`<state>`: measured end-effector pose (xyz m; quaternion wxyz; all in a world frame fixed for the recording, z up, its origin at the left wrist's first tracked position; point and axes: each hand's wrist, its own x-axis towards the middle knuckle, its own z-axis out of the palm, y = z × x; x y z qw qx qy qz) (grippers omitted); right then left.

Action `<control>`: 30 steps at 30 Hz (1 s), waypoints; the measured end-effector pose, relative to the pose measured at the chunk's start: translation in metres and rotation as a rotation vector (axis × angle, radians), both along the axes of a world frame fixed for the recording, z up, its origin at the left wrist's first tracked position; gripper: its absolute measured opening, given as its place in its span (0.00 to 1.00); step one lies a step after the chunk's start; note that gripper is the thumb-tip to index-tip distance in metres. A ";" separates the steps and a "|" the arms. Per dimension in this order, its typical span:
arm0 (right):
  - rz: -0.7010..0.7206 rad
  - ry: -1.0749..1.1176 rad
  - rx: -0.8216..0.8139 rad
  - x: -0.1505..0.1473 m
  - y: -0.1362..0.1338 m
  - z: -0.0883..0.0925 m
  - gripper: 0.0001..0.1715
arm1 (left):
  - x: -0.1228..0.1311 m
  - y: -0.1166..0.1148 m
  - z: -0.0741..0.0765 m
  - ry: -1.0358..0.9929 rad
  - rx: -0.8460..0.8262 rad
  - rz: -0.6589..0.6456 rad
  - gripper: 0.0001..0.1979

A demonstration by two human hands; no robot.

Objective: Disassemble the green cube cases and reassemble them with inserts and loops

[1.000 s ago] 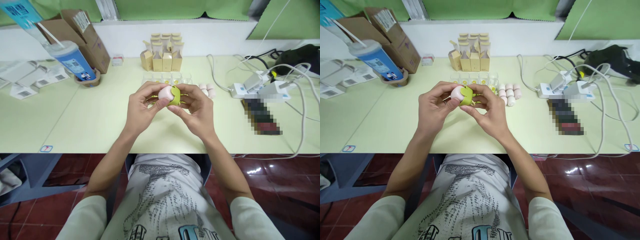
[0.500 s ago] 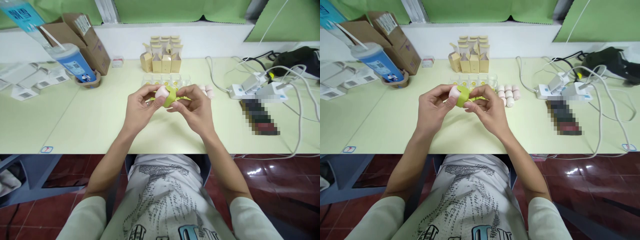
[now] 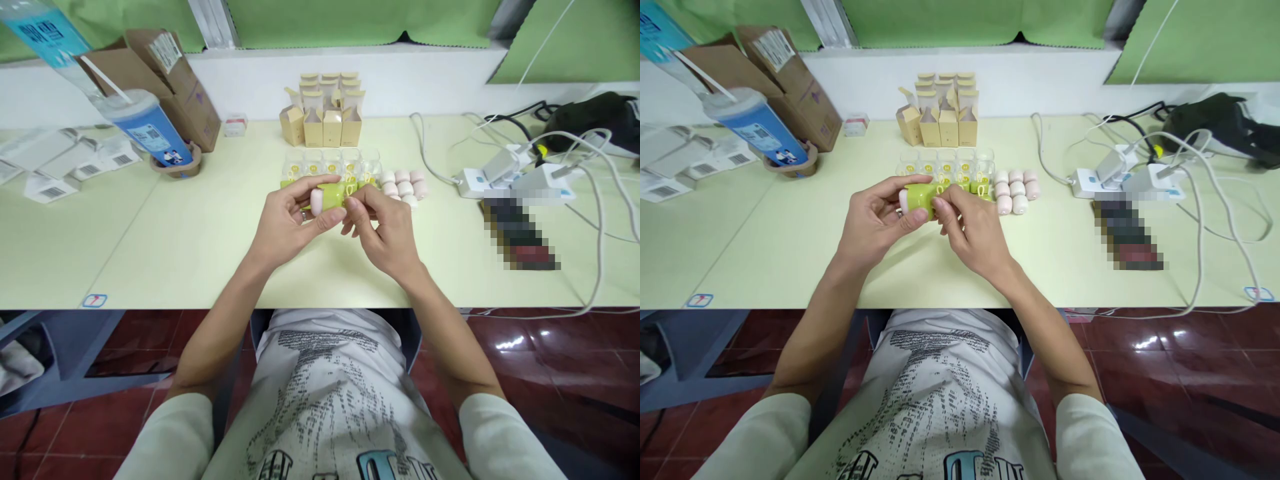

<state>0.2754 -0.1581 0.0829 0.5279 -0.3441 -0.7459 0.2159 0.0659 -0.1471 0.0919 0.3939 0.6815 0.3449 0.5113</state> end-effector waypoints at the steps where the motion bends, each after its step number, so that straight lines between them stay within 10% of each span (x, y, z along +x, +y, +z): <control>1: -0.019 -0.049 0.035 0.002 0.000 0.002 0.31 | -0.002 0.000 0.001 -0.002 -0.019 -0.009 0.33; 15: -0.109 -0.175 0.249 0.014 -0.002 0.009 0.25 | -0.002 -0.005 0.011 -0.041 -0.039 -0.063 0.34; 23: 0.031 0.136 -0.134 0.016 0.002 0.005 0.28 | -0.010 0.005 0.007 -0.037 0.019 0.050 0.37; 30: 0.197 0.214 -0.301 0.011 -0.003 0.011 0.30 | -0.004 -0.001 0.011 -0.033 -0.035 -0.170 0.43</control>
